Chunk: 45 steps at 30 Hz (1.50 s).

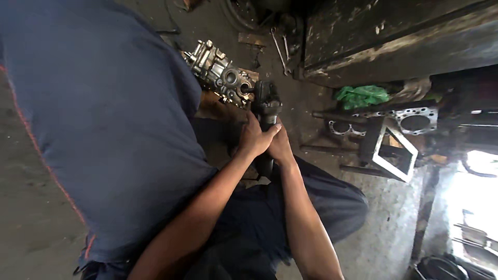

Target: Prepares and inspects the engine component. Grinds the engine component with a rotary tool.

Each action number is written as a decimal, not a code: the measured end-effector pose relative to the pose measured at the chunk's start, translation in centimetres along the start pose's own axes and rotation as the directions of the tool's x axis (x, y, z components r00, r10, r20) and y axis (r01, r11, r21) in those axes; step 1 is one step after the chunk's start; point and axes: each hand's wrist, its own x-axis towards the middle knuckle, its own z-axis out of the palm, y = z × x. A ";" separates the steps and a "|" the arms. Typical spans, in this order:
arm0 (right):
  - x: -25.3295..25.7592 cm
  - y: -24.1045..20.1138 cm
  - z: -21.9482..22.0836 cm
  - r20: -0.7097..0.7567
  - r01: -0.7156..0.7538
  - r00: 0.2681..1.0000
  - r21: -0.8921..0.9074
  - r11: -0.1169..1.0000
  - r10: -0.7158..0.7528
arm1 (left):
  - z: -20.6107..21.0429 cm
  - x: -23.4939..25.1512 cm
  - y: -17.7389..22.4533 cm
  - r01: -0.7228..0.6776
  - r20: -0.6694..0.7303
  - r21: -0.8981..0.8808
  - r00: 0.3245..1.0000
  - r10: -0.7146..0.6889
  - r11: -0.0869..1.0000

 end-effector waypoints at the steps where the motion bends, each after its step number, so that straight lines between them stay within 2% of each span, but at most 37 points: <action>1: -0.1 0.1 0.4 -0.013 0.010 1.000 -0.021 1.000 -0.010 | 0.0 0.2 -0.3 0.011 -0.011 -0.016 1.000 -0.011 1.000; 4: -0.4 0.4 1.5 -0.048 0.003 0.999 -0.033 0.999 -0.004 | 0.1 0.5 -1.2 0.027 -0.024 -0.068 0.999 -0.029 0.997; 10: -1.0 1.4 2.7 -0.122 0.049 0.992 0.041 0.998 -0.044 | 0.2 0.3 -1.6 0.003 -0.040 -0.063 0.999 -0.006 0.998; 14: -1.3 1.9 3.1 -0.149 0.038 0.988 0.002 0.999 -0.037 | 0.5 0.2 -1.9 -0.006 -0.053 -0.063 0.999 0.002 0.998; 25: -0.1 3.3 5.1 -0.169 0.042 0.984 -0.114 0.993 -0.061 | 0.7 2.3 -4.1 0.020 -0.098 -0.064 0.995 -0.026 0.998; 31: -1.1 3.3 4.9 -0.217 0.106 0.967 -0.126 0.986 -0.132 | 1.1 1.1 -3.4 0.013 -0.100 -0.080 0.995 -0.021 0.997; 45: 0.5 3.5 6.0 -0.210 0.069 0.973 -0.141 0.988 -0.098 | 0.1 2.7 -3.5 0.076 -0.080 -0.048 0.994 -0.080 0.996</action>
